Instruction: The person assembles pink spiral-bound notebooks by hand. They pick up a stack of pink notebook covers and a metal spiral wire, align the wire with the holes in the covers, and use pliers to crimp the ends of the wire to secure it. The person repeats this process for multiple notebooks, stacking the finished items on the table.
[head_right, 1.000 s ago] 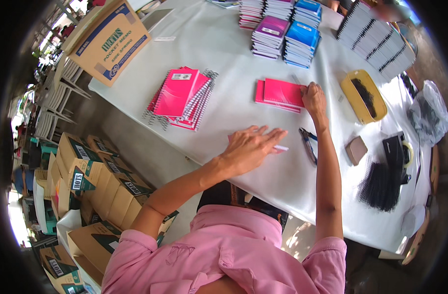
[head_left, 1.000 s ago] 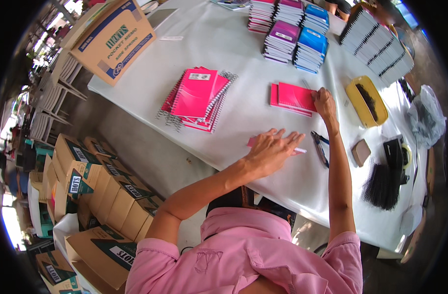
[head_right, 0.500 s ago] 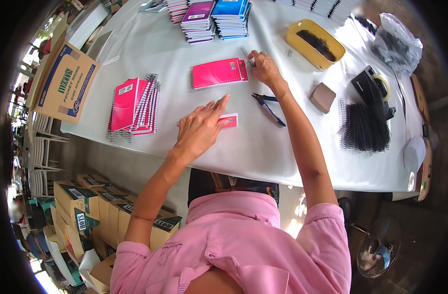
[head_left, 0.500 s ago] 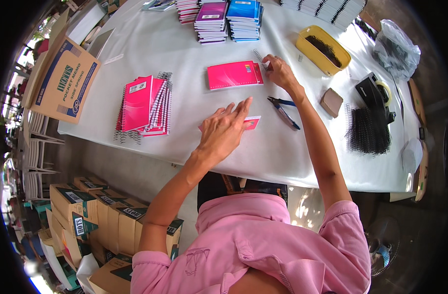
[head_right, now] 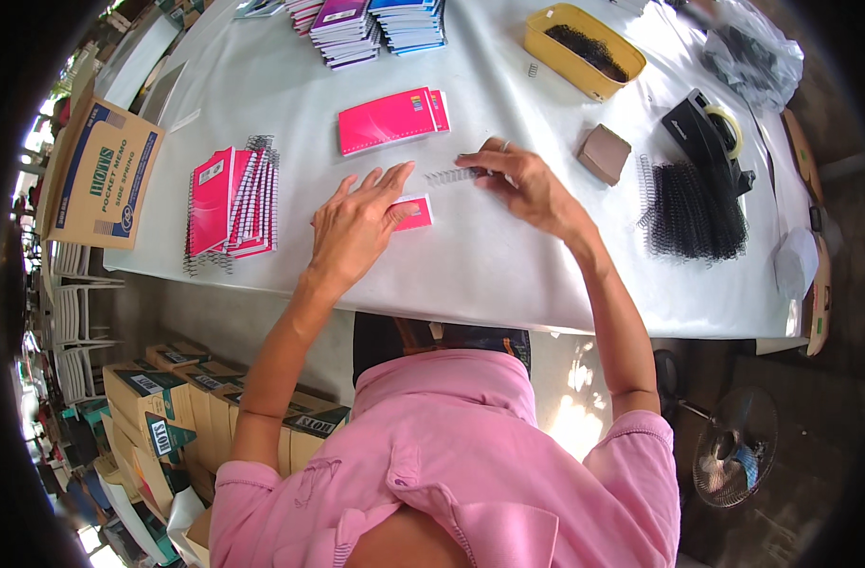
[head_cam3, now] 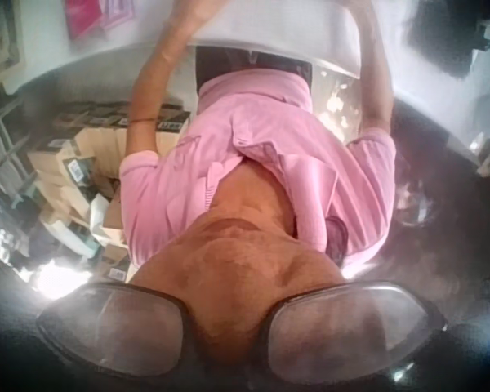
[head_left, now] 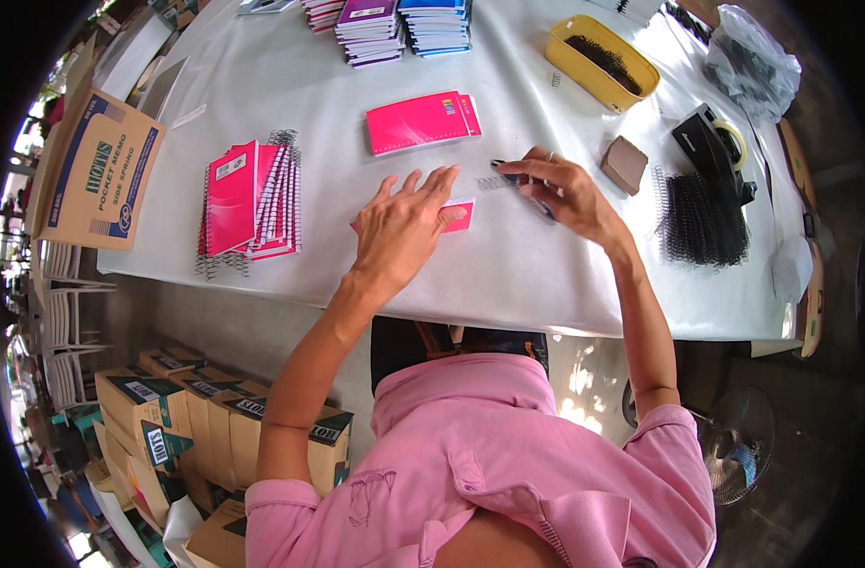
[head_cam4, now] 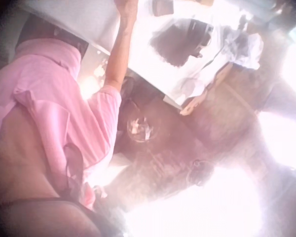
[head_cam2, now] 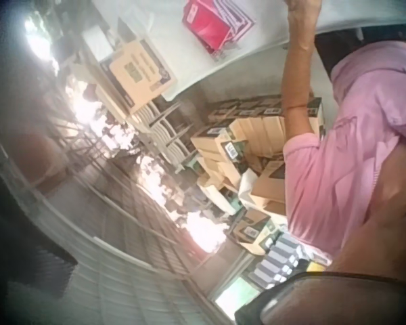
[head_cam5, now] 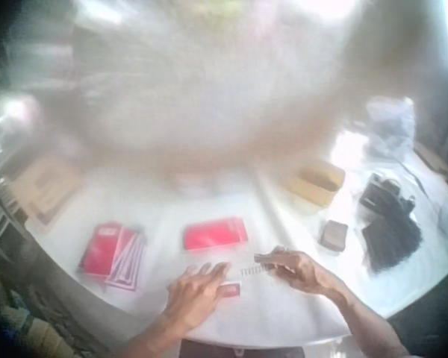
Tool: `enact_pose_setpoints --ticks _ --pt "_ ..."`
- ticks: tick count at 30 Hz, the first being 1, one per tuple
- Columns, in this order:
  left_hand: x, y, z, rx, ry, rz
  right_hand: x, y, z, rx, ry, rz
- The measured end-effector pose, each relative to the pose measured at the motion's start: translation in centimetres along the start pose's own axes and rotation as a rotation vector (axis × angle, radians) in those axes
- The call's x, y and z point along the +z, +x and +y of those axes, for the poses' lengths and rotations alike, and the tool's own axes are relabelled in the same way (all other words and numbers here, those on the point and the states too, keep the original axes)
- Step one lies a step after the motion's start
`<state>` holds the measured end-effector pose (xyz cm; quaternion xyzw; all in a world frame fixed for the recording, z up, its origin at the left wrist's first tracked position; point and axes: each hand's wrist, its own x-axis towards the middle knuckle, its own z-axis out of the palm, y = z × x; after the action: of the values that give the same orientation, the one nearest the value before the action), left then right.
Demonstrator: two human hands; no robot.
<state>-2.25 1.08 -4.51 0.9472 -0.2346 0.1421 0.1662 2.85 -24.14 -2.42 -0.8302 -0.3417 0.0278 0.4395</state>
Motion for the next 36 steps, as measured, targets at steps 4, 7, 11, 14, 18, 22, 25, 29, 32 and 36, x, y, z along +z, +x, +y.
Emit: enact_pose_setpoints --ticks 4,7,11,14,18,22,25,29,32,36 --pt "-0.4 0.3 0.3 -0.016 -0.011 -0.008 1.1 -0.5 -1.7 0.098 -0.027 0.029" --pt "-0.9 0.6 0.7 -0.028 0.003 -0.025 1.3 -0.8 -0.6 0.057 -0.020 0.058" --pt "-4.5 2.5 2.2 -0.368 -0.217 -0.361 1.6 -1.1 -0.4 0.282 0.136 0.140" --pt "-3.4 2.8 0.1 -0.275 -0.884 0.139 2.7 -1.8 -1.3 0.528 0.481 0.275" --pt "-0.5 2.6 -0.1 -0.345 -1.909 0.423 7.8 -1.1 -2.7 0.263 0.816 0.402" --pt "2.7 -0.8 -0.8 -0.440 -2.083 0.394 8.4 -0.4 -2.6 0.208 0.561 0.582" --pt "0.0 -2.4 -3.2 -0.269 -1.582 0.353 5.5 -0.7 -3.7 0.118 0.245 0.394" --pt "-3.0 -2.4 -3.5 -0.095 -0.462 0.060 6.7 -0.3 -3.1 0.082 0.010 0.267" --pt "-4.0 -0.3 0.2 0.007 0.001 -0.170 7.7 -0.3 -2.7 0.075 -0.025 0.225" --pt "-1.1 0.7 -0.1 -0.046 0.039 -0.261 6.0 -0.3 -3.4 0.070 -0.019 0.244"
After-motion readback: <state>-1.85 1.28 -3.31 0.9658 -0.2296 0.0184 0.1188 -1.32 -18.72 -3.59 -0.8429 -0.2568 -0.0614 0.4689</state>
